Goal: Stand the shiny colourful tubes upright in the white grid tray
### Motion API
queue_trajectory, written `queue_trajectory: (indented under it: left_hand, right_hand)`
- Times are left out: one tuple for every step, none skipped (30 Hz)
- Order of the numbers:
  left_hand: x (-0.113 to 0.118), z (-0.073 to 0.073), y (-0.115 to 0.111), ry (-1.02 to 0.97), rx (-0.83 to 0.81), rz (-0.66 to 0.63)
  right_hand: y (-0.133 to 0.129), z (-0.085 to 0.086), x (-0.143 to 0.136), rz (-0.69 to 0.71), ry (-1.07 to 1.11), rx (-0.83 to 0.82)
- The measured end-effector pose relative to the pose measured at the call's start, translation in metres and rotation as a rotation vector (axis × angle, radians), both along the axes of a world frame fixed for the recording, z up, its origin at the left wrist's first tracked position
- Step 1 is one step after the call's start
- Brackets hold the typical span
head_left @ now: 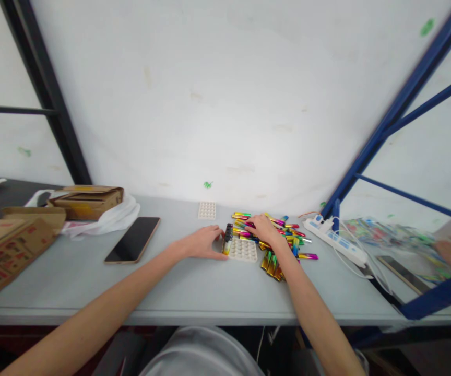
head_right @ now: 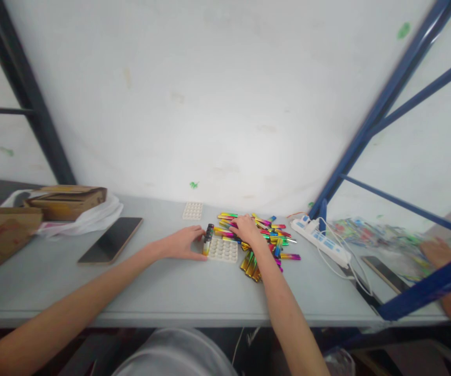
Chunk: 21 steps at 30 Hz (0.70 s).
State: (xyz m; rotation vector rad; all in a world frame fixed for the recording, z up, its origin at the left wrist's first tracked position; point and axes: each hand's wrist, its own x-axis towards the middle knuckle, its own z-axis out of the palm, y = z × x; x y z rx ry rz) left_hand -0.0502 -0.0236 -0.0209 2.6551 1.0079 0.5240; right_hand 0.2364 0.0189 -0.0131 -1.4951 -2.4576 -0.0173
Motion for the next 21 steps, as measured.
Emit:
queue_trajectory:
  left_hand:
    - [0.000,0.000,0.000,0.003,-0.002,0.000]
    - [0.000,0.001,0.000,0.009,-0.002,0.001]
    - [0.000,0.001,0.000,0.018,-0.002,0.003]
    - [0.000,0.001,0.000,0.028,-0.002,0.006]
    - [0.000,0.002,-0.001,0.041,-0.003,0.007]
    - [0.000,0.002,-0.001,0.053,-0.007,0.006]
    - [0.000,0.003,-0.002,0.061,-0.012,0.006]
    - [0.000,0.004,-0.002,0.065,-0.018,0.006]
    - [0.000,0.005,-0.003,0.067,-0.023,0.007]
    - [0.001,0.006,-0.004,0.068,-0.027,0.009]
    - [0.001,0.006,-0.004,0.069,-0.030,0.011]
    - [0.001,0.007,-0.004,0.070,-0.030,0.013]
    - [0.001,0.007,-0.004,0.070,-0.028,0.013]
    - [0.001,0.007,-0.004,0.070,-0.026,0.011]
    - [0.001,0.007,-0.004,0.066,-0.022,0.009]
    - [0.001,0.007,-0.004,0.060,-0.017,0.009]
    - [0.001,0.006,-0.004,0.055,-0.013,0.008]
    - [0.001,0.006,-0.004,0.051,-0.011,0.007]
    - [0.001,0.006,-0.004,0.049,-0.010,0.006]
    - [0.001,0.006,-0.004,0.050,-0.011,0.006]
    - [0.001,0.006,-0.004,0.054,-0.013,0.006]
  right_hand:
    - [-0.002,0.000,0.001,-0.005,0.006,0.005]
    - [-0.004,0.001,0.001,-0.019,0.007,0.010]
    - [-0.006,0.002,0.001,-0.033,0.009,0.015]
    - [-0.008,0.004,0.002,-0.040,0.022,0.020]
    - [-0.009,0.005,0.002,-0.040,0.038,0.024]
    - [-0.011,0.007,0.003,-0.036,0.056,0.027]
    - [-0.012,0.008,0.003,-0.029,0.076,0.033]
    - [-0.013,0.010,0.004,-0.023,0.102,0.039]
    - [-0.014,0.011,0.005,-0.018,0.135,0.045]
    - [-0.014,0.013,0.005,-0.012,0.175,0.047]
    - [-0.016,0.014,0.005,-0.005,0.224,0.046]
    - [-0.017,0.015,0.005,-0.001,0.279,0.045]
    - [-0.018,0.016,0.005,0.001,0.340,0.046]
    - [-0.019,0.017,0.004,-0.001,0.404,0.051]
    - [-0.020,0.017,0.003,-0.007,0.471,0.055]
    - [-0.021,0.016,0.001,-0.014,0.542,0.054]
    - [-0.022,0.015,-0.001,-0.018,0.614,0.042]
    - [-0.022,0.014,-0.003,-0.014,0.684,0.018]
    - [-0.021,0.012,-0.006,0.001,0.745,-0.016]
    - [-0.021,0.011,-0.009,0.020,0.793,-0.051]
    - [-0.020,0.010,-0.011,0.035,0.826,-0.078]
